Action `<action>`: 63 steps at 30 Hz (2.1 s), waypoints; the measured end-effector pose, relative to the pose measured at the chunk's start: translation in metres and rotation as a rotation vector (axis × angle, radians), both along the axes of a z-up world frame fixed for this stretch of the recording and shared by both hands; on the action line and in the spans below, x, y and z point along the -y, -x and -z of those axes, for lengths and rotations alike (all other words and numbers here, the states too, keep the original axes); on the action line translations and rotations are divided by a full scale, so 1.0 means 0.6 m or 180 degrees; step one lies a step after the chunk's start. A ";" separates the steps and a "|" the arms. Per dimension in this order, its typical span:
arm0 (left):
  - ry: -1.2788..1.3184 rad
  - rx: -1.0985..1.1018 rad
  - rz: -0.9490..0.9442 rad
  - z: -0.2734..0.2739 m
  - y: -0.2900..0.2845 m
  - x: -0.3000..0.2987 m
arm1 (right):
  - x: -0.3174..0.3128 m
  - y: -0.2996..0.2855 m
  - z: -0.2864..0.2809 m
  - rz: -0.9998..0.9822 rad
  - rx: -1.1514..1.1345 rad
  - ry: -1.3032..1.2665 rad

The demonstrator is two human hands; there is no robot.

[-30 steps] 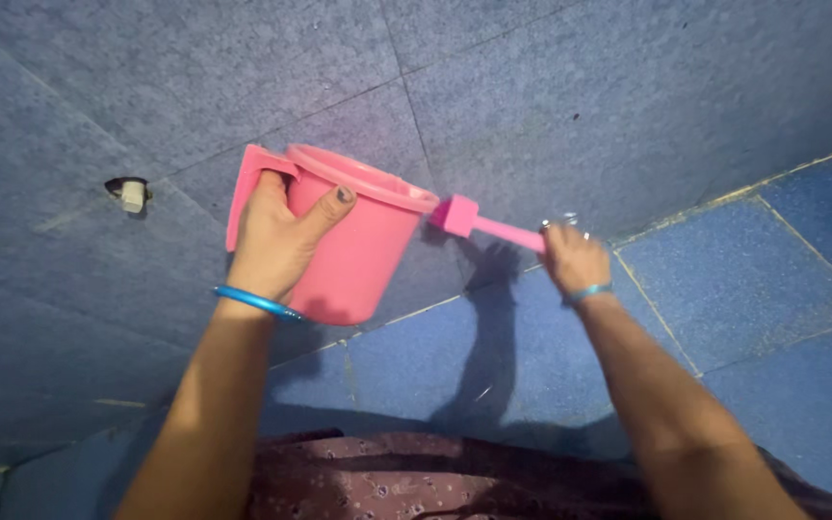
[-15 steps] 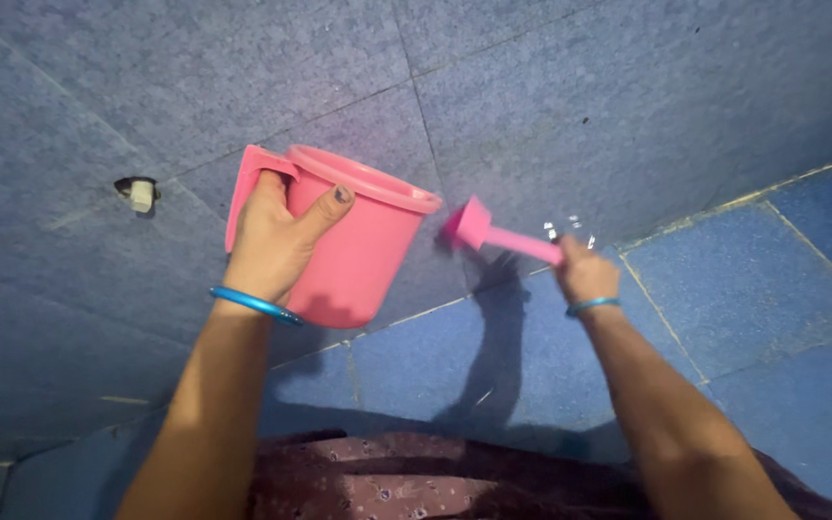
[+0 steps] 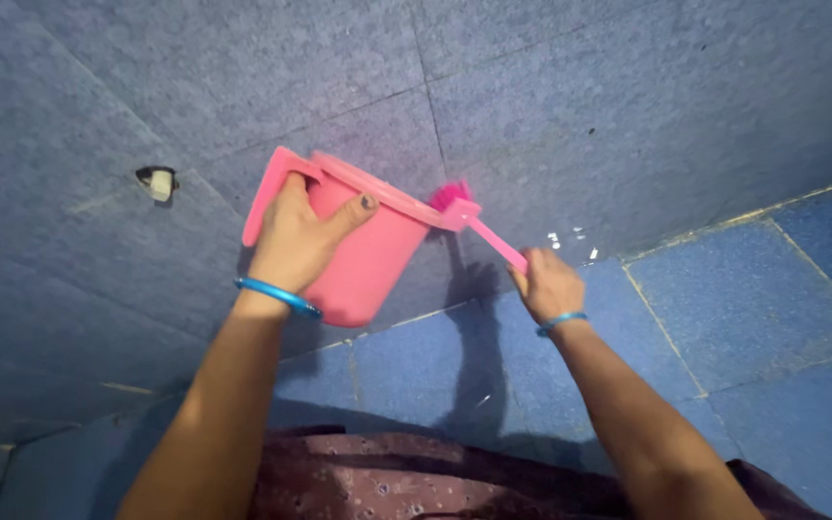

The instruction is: The person cleans a tiled wall by pouring water from a pink mug and scrubbing with a pink brush.

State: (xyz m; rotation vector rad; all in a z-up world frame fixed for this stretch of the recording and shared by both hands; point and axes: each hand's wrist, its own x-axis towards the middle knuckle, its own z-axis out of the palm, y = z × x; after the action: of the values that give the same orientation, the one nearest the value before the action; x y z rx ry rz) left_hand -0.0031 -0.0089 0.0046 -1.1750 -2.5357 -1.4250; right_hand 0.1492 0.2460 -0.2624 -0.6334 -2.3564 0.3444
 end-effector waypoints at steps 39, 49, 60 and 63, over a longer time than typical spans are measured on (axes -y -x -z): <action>0.0022 -0.0430 -0.0303 0.031 -0.003 0.025 | -0.060 -0.008 0.065 0.1341 -0.1134 0.0972; 0.0135 -0.1336 -0.0412 -0.014 -0.049 -0.017 | -0.027 0.061 0.108 0.1153 -0.1013 0.1008; 0.0626 -0.2308 -0.0634 -0.019 -0.111 -0.095 | 0.079 0.118 0.098 0.0327 -0.2521 0.3053; 0.0148 -0.2273 -0.0500 -0.013 -0.112 -0.113 | 0.146 0.151 0.104 0.0066 -0.2529 0.3263</action>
State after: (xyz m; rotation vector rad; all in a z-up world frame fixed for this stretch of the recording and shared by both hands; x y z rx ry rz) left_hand 0.0642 0.0590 0.0125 -1.1783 -2.0940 -0.7255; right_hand 0.0583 0.1582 -0.3246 -0.7591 -1.2923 1.5150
